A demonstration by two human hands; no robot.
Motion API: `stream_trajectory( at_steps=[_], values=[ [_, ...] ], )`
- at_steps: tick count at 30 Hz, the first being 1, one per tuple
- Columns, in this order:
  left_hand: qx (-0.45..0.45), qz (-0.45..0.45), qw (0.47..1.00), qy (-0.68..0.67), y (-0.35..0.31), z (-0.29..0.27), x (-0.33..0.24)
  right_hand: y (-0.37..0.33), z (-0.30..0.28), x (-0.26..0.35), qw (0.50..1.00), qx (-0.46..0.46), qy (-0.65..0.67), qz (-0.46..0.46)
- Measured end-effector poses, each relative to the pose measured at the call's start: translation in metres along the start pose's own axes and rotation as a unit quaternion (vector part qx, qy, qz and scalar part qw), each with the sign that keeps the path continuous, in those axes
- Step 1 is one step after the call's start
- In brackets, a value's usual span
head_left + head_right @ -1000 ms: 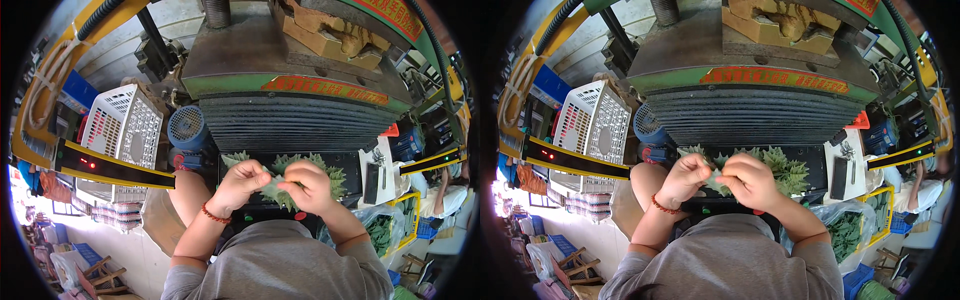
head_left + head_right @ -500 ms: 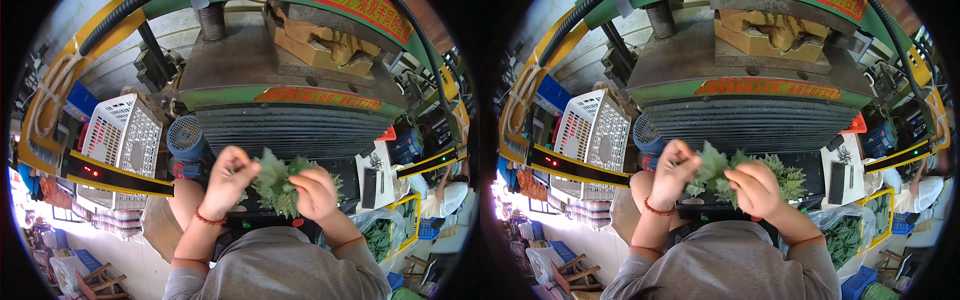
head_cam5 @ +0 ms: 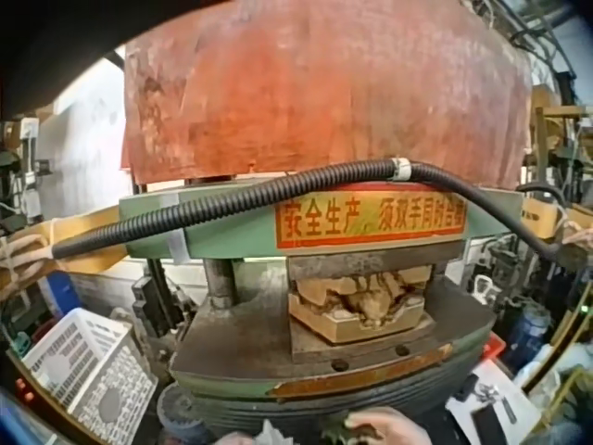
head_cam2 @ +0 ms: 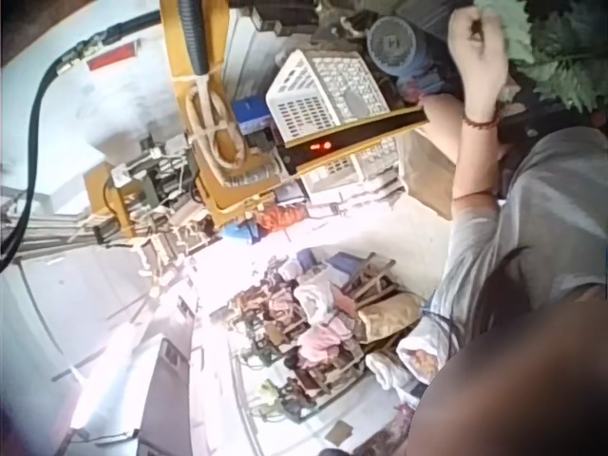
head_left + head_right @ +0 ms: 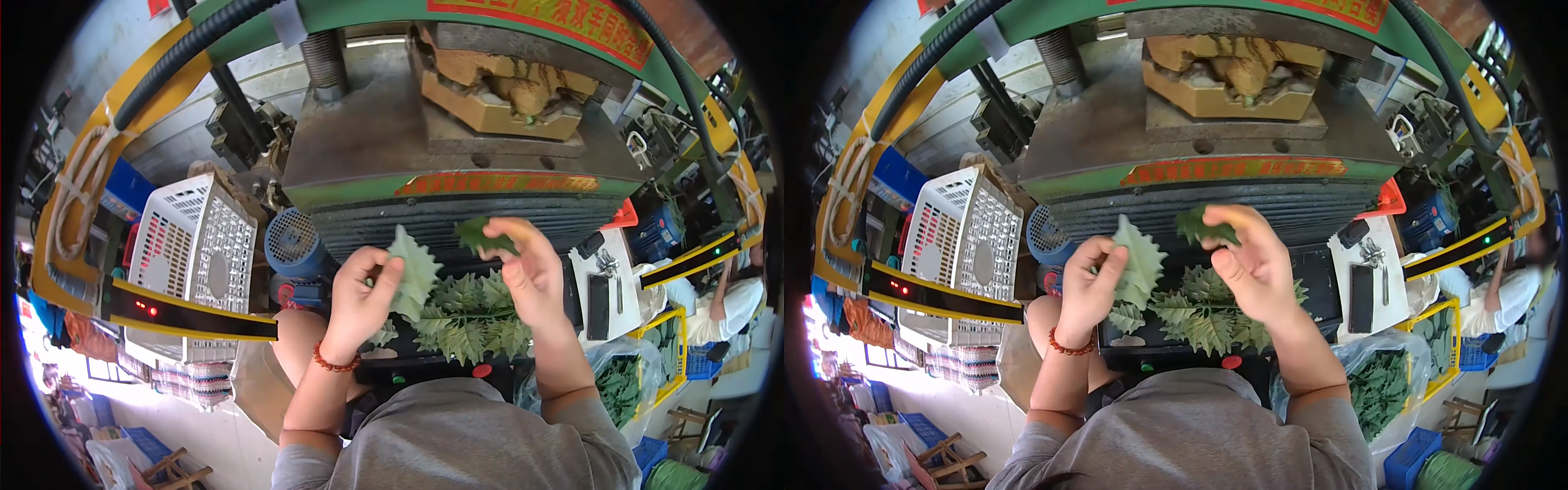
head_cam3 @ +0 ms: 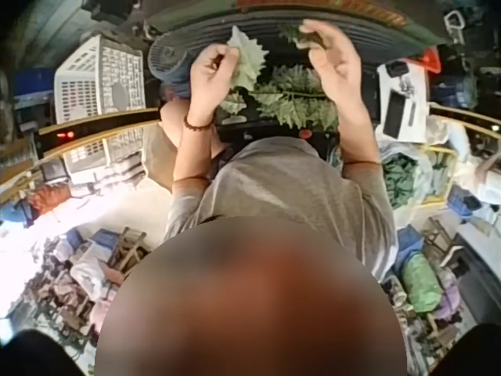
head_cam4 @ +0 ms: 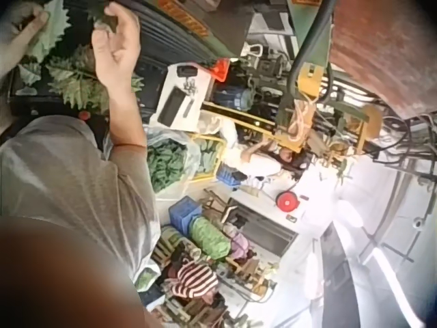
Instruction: Processing or assembling artificial leaves using a mechanical press machine.
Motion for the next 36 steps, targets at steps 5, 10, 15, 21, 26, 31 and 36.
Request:
stream_trajectory(
  at_steps=[5, 10, 15, 21, 26, 31, 36],
  values=[
    [-0.075, -0.022, 0.992, -0.102, 0.011, 0.005, -0.007, 0.007, -0.015, -0.017, 0.952, -0.071, 0.207, 0.213],
    [-0.015, 0.003, 0.991, -0.136, 0.033, 0.005, -0.002, 0.037, -0.033, -0.008, 0.988, 0.026, -0.026, 0.153],
    [-0.005, -0.005, 0.989, -0.149, 0.049, 0.008, 0.011, 0.139, -0.033, -0.072, 0.958, 0.026, -0.267, 0.101],
    [-0.001, -0.03, 0.988, -0.148, 0.052, 0.009, 0.018, 0.224, -0.077, -0.212, 0.955, -0.025, -0.209, -0.208],
    [-0.011, -0.048, 0.991, -0.122, 0.052, -0.008, 0.035, 0.227, -0.069, -0.189, 0.91, 0.031, -0.341, -0.235],
    [-0.048, -0.067, 0.987, -0.136, 0.051, -0.016, 0.044, 0.23, -0.062, -0.153, 0.904, 0.073, -0.373, -0.195],
    [-0.058, -0.045, 0.987, -0.14, 0.062, -0.005, 0.041, 0.231, -0.064, -0.165, 0.988, 0.08, -0.125, -0.05]
  ],
)
Point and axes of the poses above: each hand's wrist, its own y-axis towards the middle knuckle, its own z-axis out of the palm, x = y × z, the point moved 2 cm from there along y, towards the middle knuckle, and after that the axes turned 2 degrees about y, right-handed, at the moved point
